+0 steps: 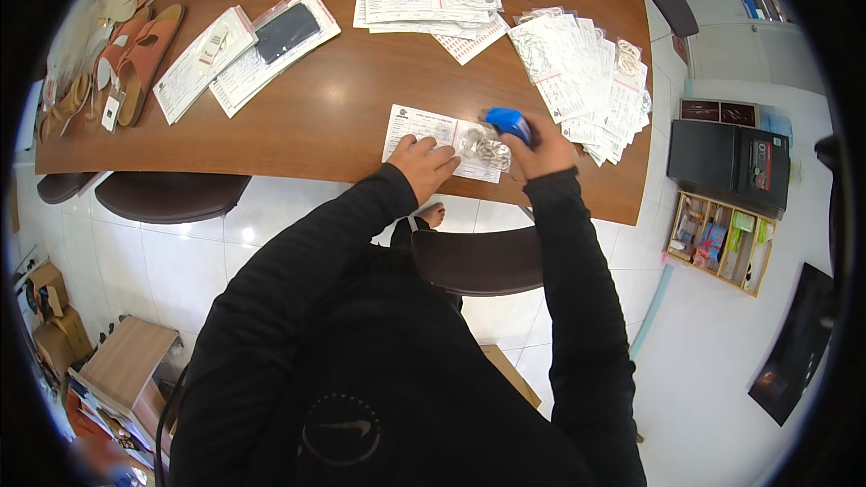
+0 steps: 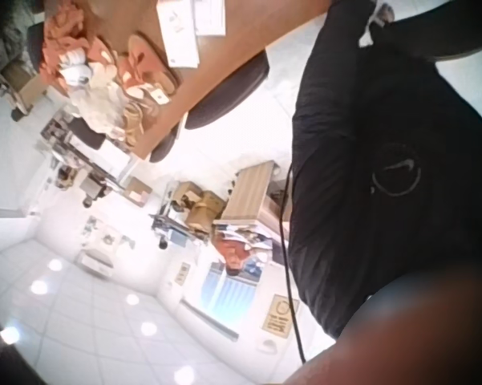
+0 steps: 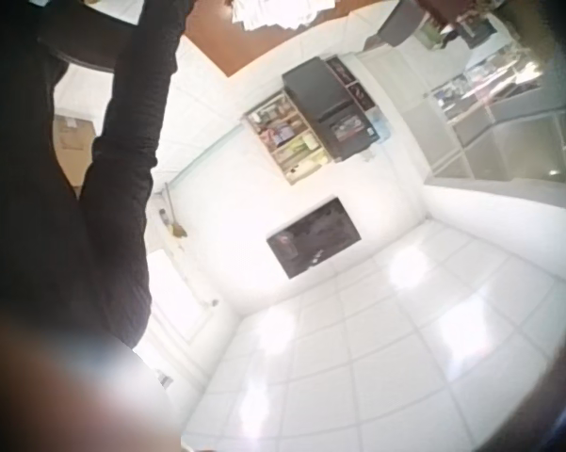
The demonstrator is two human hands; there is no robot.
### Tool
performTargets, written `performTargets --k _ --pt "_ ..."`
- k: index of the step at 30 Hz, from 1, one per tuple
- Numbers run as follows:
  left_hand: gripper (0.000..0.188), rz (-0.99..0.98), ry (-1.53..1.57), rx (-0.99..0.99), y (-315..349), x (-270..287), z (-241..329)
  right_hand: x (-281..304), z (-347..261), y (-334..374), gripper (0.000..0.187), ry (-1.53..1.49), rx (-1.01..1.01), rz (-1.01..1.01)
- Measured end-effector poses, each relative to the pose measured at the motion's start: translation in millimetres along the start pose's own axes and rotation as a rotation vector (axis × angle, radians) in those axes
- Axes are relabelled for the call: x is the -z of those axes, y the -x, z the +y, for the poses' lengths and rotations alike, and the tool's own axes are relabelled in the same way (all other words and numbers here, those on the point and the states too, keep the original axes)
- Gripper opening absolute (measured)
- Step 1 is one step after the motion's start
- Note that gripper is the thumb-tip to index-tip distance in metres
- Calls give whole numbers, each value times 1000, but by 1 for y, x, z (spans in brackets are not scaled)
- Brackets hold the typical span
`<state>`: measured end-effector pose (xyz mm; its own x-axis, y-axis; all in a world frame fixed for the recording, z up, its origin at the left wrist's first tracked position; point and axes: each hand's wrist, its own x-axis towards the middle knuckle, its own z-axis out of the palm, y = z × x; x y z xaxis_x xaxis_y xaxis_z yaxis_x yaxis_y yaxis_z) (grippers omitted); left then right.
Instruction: The person stamps multiple documents and small plastic-wrapped items on a red stool and then on a wooden table. They use a blue handheld stamp to mark each item and place the stamped items into separate piles.
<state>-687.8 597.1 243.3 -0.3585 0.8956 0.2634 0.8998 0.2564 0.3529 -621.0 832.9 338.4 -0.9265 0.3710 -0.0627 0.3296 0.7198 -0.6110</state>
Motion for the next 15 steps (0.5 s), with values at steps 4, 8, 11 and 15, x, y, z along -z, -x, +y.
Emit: performTargets --k 4,8,11,15 --pt "69 -57 -2 121 -11 25 -24 5 43 42 42 -463 -213 246" --pt "101 -323 -16 179 -28 51 -45 0 76 93 42 -680 -477 341" --pt "100 -485 -13 192 -41 57 -47 -5 89 126 42 -736 -621 372" --pt "96 -465 -92 133 -42 49 -46 -10 96 145 43 -841 -601 481"
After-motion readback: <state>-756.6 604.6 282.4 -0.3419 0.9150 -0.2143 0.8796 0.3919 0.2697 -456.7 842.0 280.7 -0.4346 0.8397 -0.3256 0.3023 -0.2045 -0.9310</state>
